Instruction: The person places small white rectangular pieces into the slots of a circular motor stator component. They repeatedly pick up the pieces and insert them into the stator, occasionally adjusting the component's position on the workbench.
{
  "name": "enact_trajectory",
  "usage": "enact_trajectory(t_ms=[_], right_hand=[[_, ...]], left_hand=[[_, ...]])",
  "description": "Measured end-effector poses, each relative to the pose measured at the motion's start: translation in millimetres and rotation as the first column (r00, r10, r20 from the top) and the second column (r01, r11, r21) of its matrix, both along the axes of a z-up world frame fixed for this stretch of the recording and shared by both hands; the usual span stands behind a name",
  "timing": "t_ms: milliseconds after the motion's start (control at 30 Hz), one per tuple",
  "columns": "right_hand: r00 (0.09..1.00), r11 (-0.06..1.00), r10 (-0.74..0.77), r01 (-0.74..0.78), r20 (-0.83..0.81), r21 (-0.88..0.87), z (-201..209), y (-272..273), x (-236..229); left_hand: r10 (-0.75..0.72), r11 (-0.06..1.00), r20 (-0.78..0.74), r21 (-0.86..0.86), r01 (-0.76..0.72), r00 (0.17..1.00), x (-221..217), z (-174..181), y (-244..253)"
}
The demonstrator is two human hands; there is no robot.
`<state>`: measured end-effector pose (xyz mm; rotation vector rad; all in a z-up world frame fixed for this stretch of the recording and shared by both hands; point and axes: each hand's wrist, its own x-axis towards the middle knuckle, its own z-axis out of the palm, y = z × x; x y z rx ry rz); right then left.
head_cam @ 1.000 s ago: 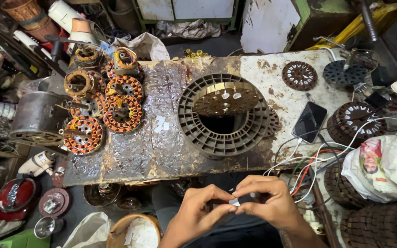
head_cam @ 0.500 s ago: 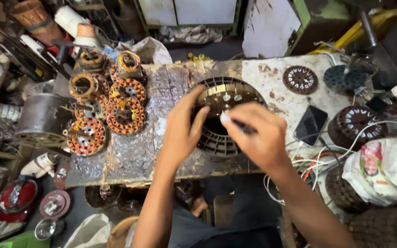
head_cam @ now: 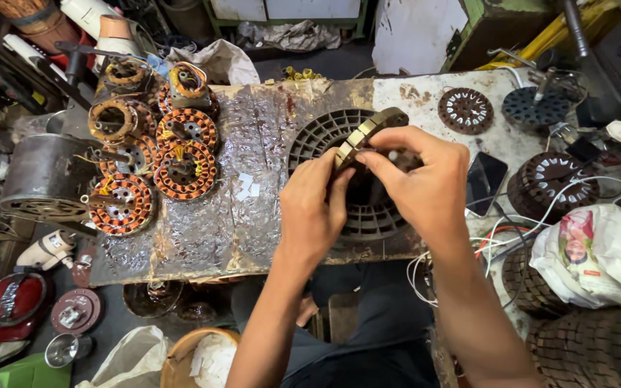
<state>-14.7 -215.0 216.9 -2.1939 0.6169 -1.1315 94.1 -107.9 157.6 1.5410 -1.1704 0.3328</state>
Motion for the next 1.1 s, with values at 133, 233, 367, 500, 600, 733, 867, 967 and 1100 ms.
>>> enact_trajectory(t_ms=[133,233,367,500,600,733,867,967,1100], right_hand=[[0.985,0.963,0.153,-0.167,-0.084,-0.210,11.1,-11.1,-6.6],[0.979,0.837,0.186,-0.202,-0.082,-0.509,13.8,-18.5,-7.0],[0.966,0.702,0.206,-0.256,-0.154,-0.665,14.9,-20.6,-10.5],[0.970,0.628,0.183,-0.241,-0.160,-0.740,14.2,-19.7,-9.2],[0.970,0.593,0.152,-0.244,-0.191,-0.767,17.9,-23.0,-8.7],[0.958,0.554,0.162,-0.288,-0.238,-0.781,22.4,-23.6,-10.9],[0.965,0.582,0.163,-0.262,-0.204,-0.770,24.4,-25.8,-10.4],[0.967,0.634,0.185,-0.253,-0.175,-0.731,26.1,-28.2,-9.4],[0.966,0.669,0.174,-0.258,-0.191,-0.697,34.5,-26.6,-8.2]], left_hand=[[-0.061,0.998,0.064,-0.009,0.062,0.996,7.6,3.1,3.3],[-0.111,0.994,0.023,0.023,0.111,0.994,16.4,4.0,5.9],[-0.119,0.993,-0.039,0.014,0.120,0.992,22.9,4.3,6.7],[-0.115,0.993,-0.038,0.009,0.116,0.993,23.7,2.7,9.9],[-0.118,0.993,-0.058,0.016,0.120,0.991,23.2,2.6,7.3],[-0.115,0.993,-0.054,0.029,0.117,0.992,21.6,5.9,5.9],[-0.121,0.991,-0.030,0.047,0.123,0.992,20.5,10.1,4.1],[-0.135,0.989,-0.047,0.060,0.138,0.990,19.3,9.9,2.1],[-0.155,0.987,-0.045,0.045,0.157,0.987,20.6,9.6,4.4]])
